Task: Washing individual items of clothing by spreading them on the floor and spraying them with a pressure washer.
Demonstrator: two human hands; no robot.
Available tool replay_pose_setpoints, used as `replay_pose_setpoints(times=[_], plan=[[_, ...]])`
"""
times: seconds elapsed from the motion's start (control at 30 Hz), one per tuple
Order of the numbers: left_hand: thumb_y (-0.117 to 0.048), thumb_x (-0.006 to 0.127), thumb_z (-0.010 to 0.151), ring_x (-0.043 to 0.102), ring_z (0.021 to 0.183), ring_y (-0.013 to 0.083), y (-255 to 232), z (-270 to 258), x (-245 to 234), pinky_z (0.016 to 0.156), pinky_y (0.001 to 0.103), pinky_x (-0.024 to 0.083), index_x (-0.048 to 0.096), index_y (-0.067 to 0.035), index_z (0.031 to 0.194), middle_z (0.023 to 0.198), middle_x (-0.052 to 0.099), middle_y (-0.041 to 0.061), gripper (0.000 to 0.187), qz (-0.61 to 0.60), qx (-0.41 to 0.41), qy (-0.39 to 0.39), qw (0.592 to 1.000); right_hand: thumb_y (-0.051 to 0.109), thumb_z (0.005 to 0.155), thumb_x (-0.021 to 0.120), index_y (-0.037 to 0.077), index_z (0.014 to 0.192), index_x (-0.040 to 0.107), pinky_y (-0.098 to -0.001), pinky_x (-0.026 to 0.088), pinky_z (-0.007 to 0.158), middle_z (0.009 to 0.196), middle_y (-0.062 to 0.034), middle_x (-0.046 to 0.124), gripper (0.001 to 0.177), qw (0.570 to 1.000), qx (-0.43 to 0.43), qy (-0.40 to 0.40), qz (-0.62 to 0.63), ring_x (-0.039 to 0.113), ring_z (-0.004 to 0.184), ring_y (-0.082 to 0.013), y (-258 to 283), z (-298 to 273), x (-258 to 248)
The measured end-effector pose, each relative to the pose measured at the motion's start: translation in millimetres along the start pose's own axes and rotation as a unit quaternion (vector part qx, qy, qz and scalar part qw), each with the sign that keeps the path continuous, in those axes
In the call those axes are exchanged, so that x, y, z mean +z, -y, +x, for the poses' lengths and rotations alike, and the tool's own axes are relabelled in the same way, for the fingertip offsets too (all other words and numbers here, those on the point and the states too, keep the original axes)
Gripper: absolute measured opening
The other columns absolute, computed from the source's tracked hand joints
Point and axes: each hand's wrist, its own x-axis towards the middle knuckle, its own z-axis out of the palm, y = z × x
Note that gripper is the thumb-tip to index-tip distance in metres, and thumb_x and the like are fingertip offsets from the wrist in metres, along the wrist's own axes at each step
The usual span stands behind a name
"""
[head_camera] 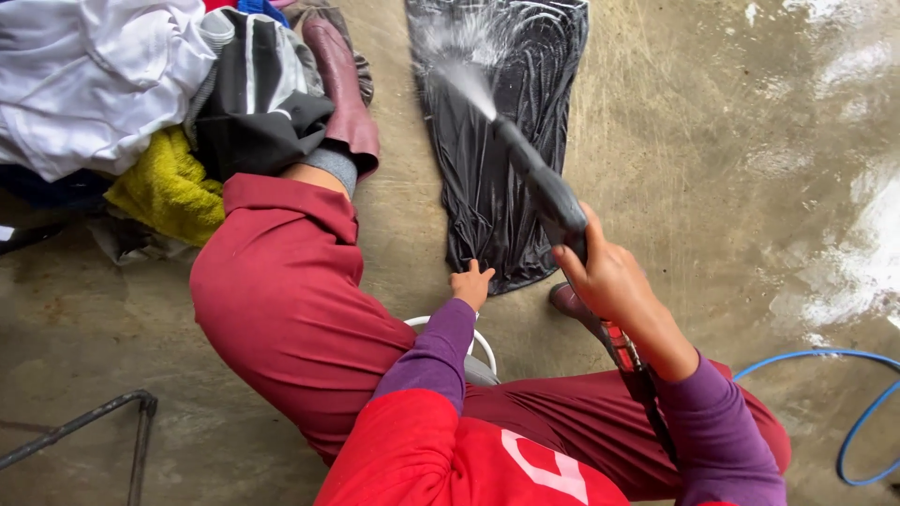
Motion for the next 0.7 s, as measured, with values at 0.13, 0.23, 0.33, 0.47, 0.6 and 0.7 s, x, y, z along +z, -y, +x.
replay_pose_setpoints(times=[0.13, 0.23, 0.33, 0.47, 0.6, 0.7], plan=[[-0.011, 0.053, 0.102, 0.069, 0.089, 0.0337, 0, -4, -15, 0.069, 0.047, 0.046, 0.039, -0.035, 0.155, 0.146, 0.039, 0.015, 0.06, 0.076, 0.004, 0.018, 0.997, 0.05, 0.097, 0.05, 0.018, 0.16, 0.023, -0.0673, 0.047, 0.09, 0.101, -0.0405, 0.068, 0.075, 0.997, 0.027, -0.049, 0.046, 0.063, 0.104, -0.0605, 12, -21, -18], [-0.009, 0.066, 0.095, 0.064, 0.084, 0.0341, 9, 13, -7, 0.068, 0.047, 0.042, 0.038, -0.029, 0.15, 0.136, 0.041, 0.016, 0.065, 0.165, 0.041, -0.004, 0.985, 0.047, 0.096, 0.051, 0.017, 0.16, 0.023, -0.0681, 0.046, 0.091, 0.102, -0.0414, 0.068, 0.076, 0.996, 0.056, -0.037, 0.05, 0.063, 0.104, -0.0608, -2, -30, -9], [-0.009, 0.067, 0.094, 0.063, 0.085, 0.0329, 16, 21, 1, 0.076, 0.051, 0.04, 0.043, -0.023, 0.137, 0.121, 0.045, 0.012, 0.051, 0.216, 0.074, -0.069, 0.971, 0.046, 0.096, 0.051, 0.017, 0.159, 0.024, -0.0665, 0.048, 0.094, 0.107, -0.0402, 0.068, 0.074, 0.998, 0.054, 0.013, 0.027, 0.064, 0.107, -0.0588, -15, -25, 12], [-0.007, 0.061, 0.095, 0.067, 0.074, 0.0274, 26, 45, 22, 0.077, 0.053, 0.044, 0.059, -0.016, 0.103, 0.102, 0.052, 0.005, 0.012, 0.195, 0.093, -0.208, 0.954, 0.048, 0.096, 0.054, 0.023, 0.161, 0.023, -0.0623, 0.052, 0.094, 0.109, -0.0348, 0.07, 0.076, 0.998, -0.001, 0.053, 0.015, 0.066, 0.108, -0.0544, -22, 4, 40], [-0.007, 0.054, 0.1, 0.063, 0.076, 0.0242, 24, 56, 19, 0.073, 0.047, 0.044, 0.067, -0.016, 0.103, 0.106, 0.057, 0.005, 0.016, 0.184, 0.067, -0.122, 0.973, 0.047, 0.098, 0.053, 0.019, 0.161, 0.02, -0.0651, 0.049, 0.092, 0.103, -0.0377, 0.07, 0.076, 1.0, -0.022, -0.01, 0.008, 0.066, 0.103, -0.057, 17, 3, 9], [-0.007, 0.048, 0.101, 0.06, 0.079, 0.0274, 20, 50, 12, 0.063, 0.047, 0.039, 0.07, -0.016, 0.113, 0.109, 0.056, 0.01, 0.027, 0.17, 0.049, -0.007, 0.984, 0.05, 0.096, 0.052, 0.023, 0.161, 0.018, -0.0626, 0.051, 0.09, 0.105, -0.0351, 0.07, 0.079, 0.999, 0.016, -0.03, 0.031, 0.066, 0.105, -0.0544, 16, -13, -1]])
